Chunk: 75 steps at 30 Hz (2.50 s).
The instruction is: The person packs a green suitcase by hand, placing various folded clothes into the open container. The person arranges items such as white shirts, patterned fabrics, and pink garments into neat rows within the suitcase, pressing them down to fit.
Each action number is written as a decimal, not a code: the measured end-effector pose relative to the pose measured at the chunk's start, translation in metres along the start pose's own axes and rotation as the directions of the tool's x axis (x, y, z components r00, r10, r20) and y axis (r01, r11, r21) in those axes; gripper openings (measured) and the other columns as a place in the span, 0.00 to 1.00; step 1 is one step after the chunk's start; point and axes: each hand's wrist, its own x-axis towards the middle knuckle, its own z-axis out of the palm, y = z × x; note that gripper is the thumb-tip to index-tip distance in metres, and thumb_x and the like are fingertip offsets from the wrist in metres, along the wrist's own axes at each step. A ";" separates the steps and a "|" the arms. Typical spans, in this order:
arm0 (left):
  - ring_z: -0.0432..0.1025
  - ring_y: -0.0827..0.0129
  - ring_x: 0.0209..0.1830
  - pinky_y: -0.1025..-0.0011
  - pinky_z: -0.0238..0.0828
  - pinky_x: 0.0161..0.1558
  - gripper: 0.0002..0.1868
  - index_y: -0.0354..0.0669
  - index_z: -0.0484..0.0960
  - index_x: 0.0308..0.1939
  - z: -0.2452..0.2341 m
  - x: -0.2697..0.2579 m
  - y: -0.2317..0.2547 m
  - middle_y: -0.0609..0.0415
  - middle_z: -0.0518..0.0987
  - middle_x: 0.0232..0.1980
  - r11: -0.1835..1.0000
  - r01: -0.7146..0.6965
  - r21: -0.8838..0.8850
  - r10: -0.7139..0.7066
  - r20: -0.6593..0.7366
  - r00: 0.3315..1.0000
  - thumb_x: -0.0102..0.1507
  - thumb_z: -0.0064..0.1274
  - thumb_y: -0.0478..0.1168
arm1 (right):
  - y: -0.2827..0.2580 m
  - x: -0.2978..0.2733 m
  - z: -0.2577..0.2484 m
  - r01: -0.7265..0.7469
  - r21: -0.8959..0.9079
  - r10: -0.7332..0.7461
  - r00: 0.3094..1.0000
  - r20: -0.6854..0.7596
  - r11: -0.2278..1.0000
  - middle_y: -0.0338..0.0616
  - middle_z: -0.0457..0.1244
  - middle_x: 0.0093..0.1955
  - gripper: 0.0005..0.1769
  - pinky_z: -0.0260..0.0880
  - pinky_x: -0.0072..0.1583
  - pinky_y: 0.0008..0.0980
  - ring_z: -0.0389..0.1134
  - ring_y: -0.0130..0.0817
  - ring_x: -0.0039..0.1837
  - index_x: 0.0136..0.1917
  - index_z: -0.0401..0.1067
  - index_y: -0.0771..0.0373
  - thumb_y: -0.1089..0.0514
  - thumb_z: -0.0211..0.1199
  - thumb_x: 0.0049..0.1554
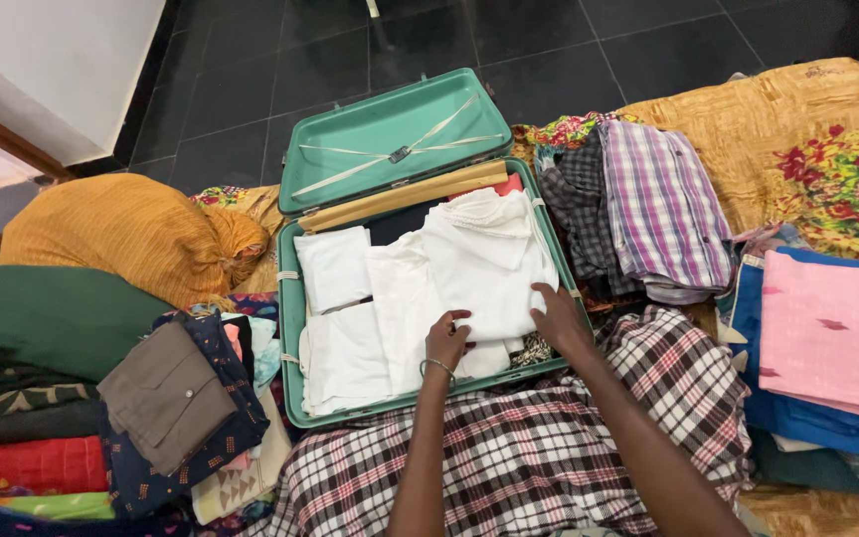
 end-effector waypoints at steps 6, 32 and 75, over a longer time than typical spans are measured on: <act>0.73 0.54 0.42 0.56 0.75 0.45 0.13 0.49 0.85 0.48 -0.004 -0.026 0.035 0.46 0.74 0.46 0.810 -0.067 0.583 0.193 -0.157 0.969 0.59 0.58 0.38 | -0.057 -0.039 -0.039 -0.018 -0.215 0.014 1.000 -0.018 0.976 0.60 0.56 0.70 0.24 0.72 0.59 0.49 0.66 0.57 0.63 0.70 0.65 0.59 0.54 0.59 0.61; 0.52 0.54 0.76 0.38 0.43 0.68 0.35 0.55 0.65 0.74 0.048 0.177 0.111 0.49 0.60 0.75 0.330 -0.372 0.868 0.592 0.117 0.798 0.63 0.56 0.50 | -0.062 0.054 0.007 0.348 -0.270 -0.404 0.894 -0.192 0.898 0.55 0.50 0.79 0.34 0.55 0.70 0.51 0.51 0.51 0.78 0.76 0.59 0.58 0.49 0.60 0.59; 0.64 0.53 0.63 0.50 0.55 0.66 0.26 0.44 0.76 0.60 0.093 0.222 0.116 0.49 0.73 0.59 0.289 -0.424 0.858 0.822 0.005 0.569 0.58 0.58 0.45 | -0.046 0.080 0.014 0.220 -0.235 -0.239 0.969 -0.055 0.947 0.59 0.33 0.85 0.44 0.36 0.78 0.53 0.33 0.54 0.84 0.82 0.46 0.59 0.41 0.57 0.61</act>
